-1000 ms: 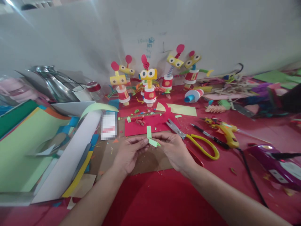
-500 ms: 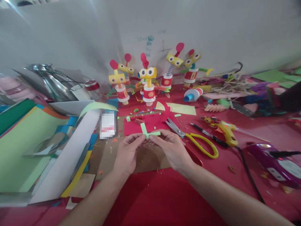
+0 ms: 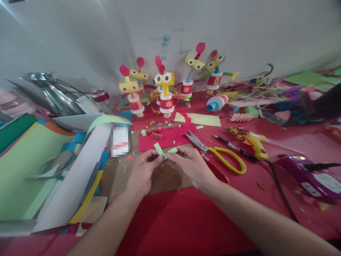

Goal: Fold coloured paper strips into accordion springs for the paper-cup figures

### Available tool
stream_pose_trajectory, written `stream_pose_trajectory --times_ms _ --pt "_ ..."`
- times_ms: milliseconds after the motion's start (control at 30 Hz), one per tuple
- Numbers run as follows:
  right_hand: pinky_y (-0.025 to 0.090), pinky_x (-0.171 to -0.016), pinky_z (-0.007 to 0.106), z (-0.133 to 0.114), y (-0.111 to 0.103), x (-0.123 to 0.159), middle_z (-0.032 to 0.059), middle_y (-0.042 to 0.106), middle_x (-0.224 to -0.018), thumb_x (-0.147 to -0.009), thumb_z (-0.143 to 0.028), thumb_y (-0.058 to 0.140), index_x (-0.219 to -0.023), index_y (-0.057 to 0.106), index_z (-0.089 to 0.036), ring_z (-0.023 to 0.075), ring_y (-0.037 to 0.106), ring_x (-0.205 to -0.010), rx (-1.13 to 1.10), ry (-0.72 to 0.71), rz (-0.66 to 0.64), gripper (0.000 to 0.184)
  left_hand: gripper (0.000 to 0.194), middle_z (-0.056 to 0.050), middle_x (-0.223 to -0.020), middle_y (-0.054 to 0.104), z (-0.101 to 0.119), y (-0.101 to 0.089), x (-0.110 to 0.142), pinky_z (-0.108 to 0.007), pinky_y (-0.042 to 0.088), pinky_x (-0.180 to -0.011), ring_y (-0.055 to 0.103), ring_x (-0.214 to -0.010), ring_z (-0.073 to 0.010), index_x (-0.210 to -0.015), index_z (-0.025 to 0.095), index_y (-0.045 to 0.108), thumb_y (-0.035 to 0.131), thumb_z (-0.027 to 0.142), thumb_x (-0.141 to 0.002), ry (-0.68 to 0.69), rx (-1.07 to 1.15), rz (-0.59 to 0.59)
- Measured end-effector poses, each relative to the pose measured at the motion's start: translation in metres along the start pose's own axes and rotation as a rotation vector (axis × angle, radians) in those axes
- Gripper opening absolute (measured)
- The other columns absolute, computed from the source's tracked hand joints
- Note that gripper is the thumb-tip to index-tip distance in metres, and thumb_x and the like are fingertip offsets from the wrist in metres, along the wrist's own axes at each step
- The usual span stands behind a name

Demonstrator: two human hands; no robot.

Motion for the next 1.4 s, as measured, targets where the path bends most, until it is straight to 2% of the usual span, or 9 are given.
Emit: stream_pose_trajectory --times_ms 67,200,400,567,667,767,900,1000,1400 --pt "0.043 -0.061 0.027 0.001 0.0 0.0 -0.001 0.063 -0.065 -0.076 -0.034 0.063 -0.07 0.065 -0.019 0.0131 0.056 -0.062 0.147 -0.055 0.028 0.017 0.016 0.0 -0.067 0.062 -0.002 0.0 0.0 -0.02 0.042 -0.06 0.054 -0.061 -0.0081 -0.071 0.015 0.068 0.078 0.022 -0.061 0.003 -0.009 0.01" --pt "0.047 -0.069 0.031 -0.001 0.001 0.003 0.003 0.065 -0.081 -0.077 -0.025 0.062 -0.075 0.066 -0.022 0.0176 0.059 -0.078 0.454 -0.369 0.107 0.006 0.015 0.002 -0.065 0.062 -0.004 0.002 0.0 -0.02 0.042 -0.062 0.055 -0.061 -0.0079 -0.069 0.016 0.067 0.078 0.022 -0.06 0.045 0.044 0.018" --pt "0.049 -0.08 0.034 -0.001 0.001 0.01 0.0047 0.063 -0.093 -0.08 -0.022 0.061 -0.083 0.068 -0.025 0.0182 0.06 -0.087 0.576 -0.584 0.131 0.008 0.013 0.003 -0.065 0.064 -0.004 0.003 -0.001 -0.022 0.045 -0.066 0.057 -0.063 -0.0085 -0.065 0.017 0.066 0.078 0.018 -0.058 0.117 0.165 0.067" --pt "0.047 -0.082 0.036 -0.003 -0.001 0.017 0.0044 0.064 -0.098 -0.08 -0.016 0.06 -0.091 0.069 -0.027 0.0196 0.058 -0.091 0.741 -0.807 0.131 0.018 0.008 0.002 -0.069 0.065 -0.003 0.007 0.003 -0.023 0.045 -0.071 0.057 -0.069 -0.0097 -0.069 0.018 0.067 0.073 0.017 -0.065 0.16 0.196 -0.041" --pt "0.047 -0.082 0.035 -0.006 0.001 0.017 0.0043 0.066 -0.094 -0.081 -0.019 0.061 -0.088 0.068 -0.026 0.0191 0.059 -0.089 0.66 -0.713 0.156 0.013 0.006 0.001 -0.073 0.065 -0.004 0.008 0.004 -0.023 0.044 -0.073 0.057 -0.071 -0.0099 -0.072 0.018 0.067 0.071 0.017 -0.068 0.171 0.196 -0.069" --pt "0.048 -0.078 0.032 -0.008 0.004 0.016 0.0035 0.068 -0.086 -0.081 -0.023 0.061 -0.084 0.067 -0.023 0.0181 0.061 -0.083 0.506 -0.486 0.133 0.006 0.005 0.002 -0.073 0.063 -0.007 0.009 0.004 -0.022 0.042 -0.07 0.054 -0.069 -0.009 -0.076 0.018 0.067 0.069 0.019 -0.073 0.178 0.178 -0.071" --pt "0.049 -0.077 0.032 -0.005 0.006 0.011 0.0026 0.068 -0.082 -0.078 -0.029 0.065 -0.082 0.066 -0.021 0.0173 0.062 -0.078 0.117 -0.179 0.016 0.009 0.006 0.002 -0.073 0.062 -0.011 0.011 0.005 -0.021 0.041 -0.067 0.053 -0.067 -0.0087 -0.079 0.018 0.066 0.068 0.022 -0.075 0.2 0.182 -0.044" --pt "0.048 -0.076 0.031 -0.003 0.006 0.006 0.0008 0.067 -0.074 -0.074 -0.032 0.069 -0.076 0.065 -0.019 0.0155 0.062 -0.074 -0.11 -0.061 -0.048 0.013 0.008 0.001 -0.075 0.063 -0.011 0.012 0.005 -0.021 0.042 -0.069 0.054 -0.068 -0.008 -0.078 0.017 0.066 0.071 0.021 -0.072 0.18 0.251 -0.036" --pt "0.048 -0.065 0.025 -0.004 0.004 0.007 -0.0004 0.066 -0.071 -0.076 -0.023 0.066 -0.074 0.065 -0.02 0.0137 0.061 -0.068 0.187 -0.282 0.065 0.004 0.01 0.003 -0.069 0.061 -0.008 0.008 0.007 -0.017 0.041 -0.062 0.052 -0.062 -0.0051 -0.073 0.017 0.066 0.074 0.016 -0.067 0.089 0.301 -0.035"
Point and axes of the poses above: each hand's wrist, its own x-axis away from the middle knuckle, its own y-axis out of the palm, z = x × y, the point moved 1 cm from there along -x, towards the middle knuckle
